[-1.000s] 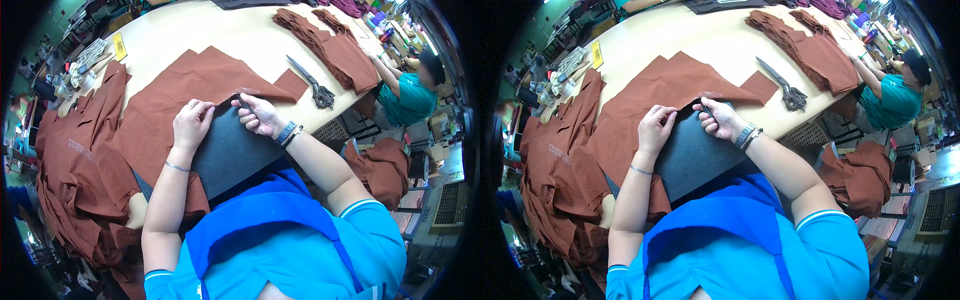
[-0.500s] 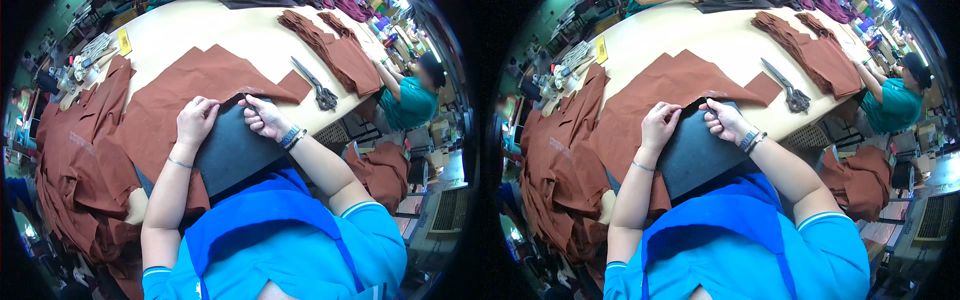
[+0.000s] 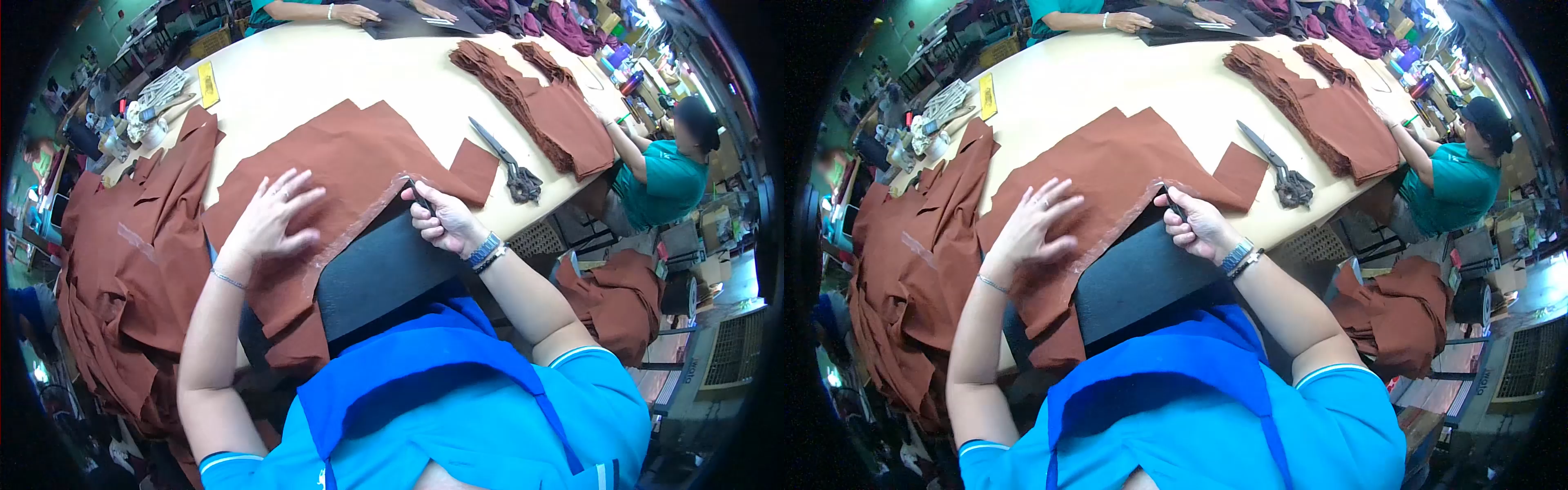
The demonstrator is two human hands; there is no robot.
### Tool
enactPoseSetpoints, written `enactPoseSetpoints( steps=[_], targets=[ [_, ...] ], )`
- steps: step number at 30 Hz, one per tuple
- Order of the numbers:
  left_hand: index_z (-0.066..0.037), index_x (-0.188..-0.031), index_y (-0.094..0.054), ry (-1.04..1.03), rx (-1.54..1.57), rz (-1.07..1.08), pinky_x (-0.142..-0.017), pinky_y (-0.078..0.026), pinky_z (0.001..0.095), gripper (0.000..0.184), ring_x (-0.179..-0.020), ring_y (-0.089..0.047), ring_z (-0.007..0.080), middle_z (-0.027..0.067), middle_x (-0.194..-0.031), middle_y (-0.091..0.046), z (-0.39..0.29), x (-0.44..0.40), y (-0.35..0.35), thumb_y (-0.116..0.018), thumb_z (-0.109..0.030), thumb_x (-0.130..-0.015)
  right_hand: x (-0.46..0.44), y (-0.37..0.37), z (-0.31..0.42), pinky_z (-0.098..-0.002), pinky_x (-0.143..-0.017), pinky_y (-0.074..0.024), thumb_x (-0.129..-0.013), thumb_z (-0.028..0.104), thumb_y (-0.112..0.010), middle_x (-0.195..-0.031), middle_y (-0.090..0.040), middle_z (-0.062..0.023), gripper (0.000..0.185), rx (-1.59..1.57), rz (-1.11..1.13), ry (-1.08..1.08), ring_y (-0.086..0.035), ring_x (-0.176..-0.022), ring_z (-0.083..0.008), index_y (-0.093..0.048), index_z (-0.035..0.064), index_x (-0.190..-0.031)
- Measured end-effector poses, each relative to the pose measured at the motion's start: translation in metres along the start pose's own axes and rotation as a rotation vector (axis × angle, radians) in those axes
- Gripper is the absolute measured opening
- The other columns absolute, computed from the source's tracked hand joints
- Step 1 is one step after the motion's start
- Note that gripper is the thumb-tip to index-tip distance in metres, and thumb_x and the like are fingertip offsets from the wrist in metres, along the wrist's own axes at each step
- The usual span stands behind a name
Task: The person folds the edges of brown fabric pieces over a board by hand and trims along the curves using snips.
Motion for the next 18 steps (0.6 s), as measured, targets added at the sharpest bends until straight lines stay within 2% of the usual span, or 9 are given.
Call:
enactPoseSetpoints(
  steps=[3,5,8,9,11,13,15,16,18],
  targets=[
    [-0.025,-0.148,-0.044,0.021,0.032,0.021,-0.118,-0.015,0.0609,0.080,-0.148,-0.022,0.0363,0.0131,-0.160,-0.028,0.011,0.013,-0.026,-0.064,-0.063,-0.081,0.023,-0.016,0.014,-0.0158,-0.039,-0.0269,-0.105,0.039,-0.045,-0.067,-0.043,0.0036,0.034,0.178,-0.038,0.001,-0.033,-0.049,-0.0020,-0.054,0.0075,-0.115],
    [-0.026,-0.151,-0.038,0.302,-0.031,-0.085,-0.117,-0.014,0.0628,0.084,-0.149,-0.018,0.0377,0.0148,-0.162,-0.022,0.042,0.013,-0.034,-0.056,-0.072,-0.083,0.037,-0.023,0.031,-0.0166,-0.040,-0.0280,-0.105,0.039,-0.045,-0.068,-0.044,0.0037,0.035,0.344,-0.102,0.058,-0.034,-0.049,-0.0023,-0.054,0.0071,-0.116],
    [-0.018,-0.155,-0.031,0.948,-0.020,-0.214,-0.114,-0.012,0.0676,0.085,-0.148,-0.013,0.0454,0.0266,-0.161,-0.013,0.069,0.031,-0.038,-0.046,-0.071,-0.090,0.045,0.020,0.085,-0.0179,-0.047,-0.0357,-0.102,0.040,-0.052,-0.070,-0.048,0.0065,0.038,0.960,-0.434,0.380,-0.042,-0.054,-0.0025,-0.064,0.0077,-0.118],
    [-0.013,-0.155,-0.029,1.015,-0.010,-0.174,-0.112,-0.015,0.0698,0.088,-0.148,-0.010,0.0468,0.0297,-0.160,-0.011,0.058,0.034,-0.039,-0.042,-0.072,-0.091,0.031,0.059,0.106,-0.0230,-0.055,-0.0443,-0.100,0.037,-0.057,-0.073,-0.053,0.0022,0.040,1.229,-0.517,0.700,-0.050,-0.061,-0.0065,-0.062,0.0062,-0.125],
    [-0.010,-0.154,-0.029,0.959,0.113,-0.036,-0.112,-0.022,0.0667,0.088,-0.147,-0.015,0.0485,0.0307,-0.158,-0.016,0.019,0.035,-0.035,-0.045,-0.069,-0.092,0.049,0.064,0.128,-0.0373,-0.074,-0.0531,-0.093,0.032,-0.066,-0.093,-0.067,-0.0165,0.043,1.606,-0.802,0.606,-0.066,-0.081,-0.0273,-0.061,0.0019,-0.123],
    [-0.010,-0.153,-0.031,0.810,0.131,-0.011,-0.114,-0.027,0.0570,0.091,-0.144,-0.025,0.0458,0.0297,-0.156,-0.024,0.010,0.038,-0.029,-0.055,-0.067,-0.087,0.042,0.101,0.139,-0.0410,-0.086,-0.0512,-0.092,0.029,-0.067,-0.105,-0.067,-0.0210,0.040,1.872,-0.848,0.611,-0.065,-0.094,-0.0343,-0.062,0.0012,-0.120],
    [-0.012,-0.153,-0.032,0.632,0.080,0.003,-0.117,-0.028,0.0475,0.094,-0.143,-0.032,0.0426,0.0288,-0.155,-0.027,0.002,0.037,-0.005,-0.060,-0.067,-0.083,0.056,0.060,0.132,-0.0425,-0.091,-0.0489,-0.090,0.028,-0.068,-0.107,-0.067,-0.0201,0.040,2.009,-0.836,0.970,-0.063,-0.100,-0.0348,-0.063,0.0012,-0.119],
    [-0.015,-0.153,-0.034,0.464,-0.043,-0.060,-0.118,-0.024,0.0525,0.096,-0.146,-0.027,0.0383,0.0255,-0.158,-0.025,-0.005,0.035,0.006,-0.065,-0.067,-0.078,0.067,0.030,0.126,-0.0432,-0.094,-0.0478,-0.089,0.028,-0.069,-0.108,-0.066,-0.0197,0.040,2.060,-0.825,1.165,-0.062,-0.104,-0.0351,-0.063,0.0011,-0.118],
    [-0.018,-0.153,-0.035,0.396,-0.063,-0.056,-0.118,-0.020,0.0562,0.095,-0.148,-0.022,0.0373,0.0233,-0.159,-0.022,0.009,0.040,-0.017,-0.065,-0.068,-0.078,0.066,-0.022,0.093,-0.0436,-0.097,-0.0457,-0.089,0.028,-0.070,-0.112,-0.065,-0.0175,0.040,1.861,-0.465,1.023,-0.059,-0.110,-0.0345,-0.063,0.0012,-0.118]
  ],
)
Point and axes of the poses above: each hand's wrist, its own x-axis away from the middle knuckle, its own y-axis out of the back of the hand, z = x × y, the point moved 7 cm from there along -x, towards the middle knuckle
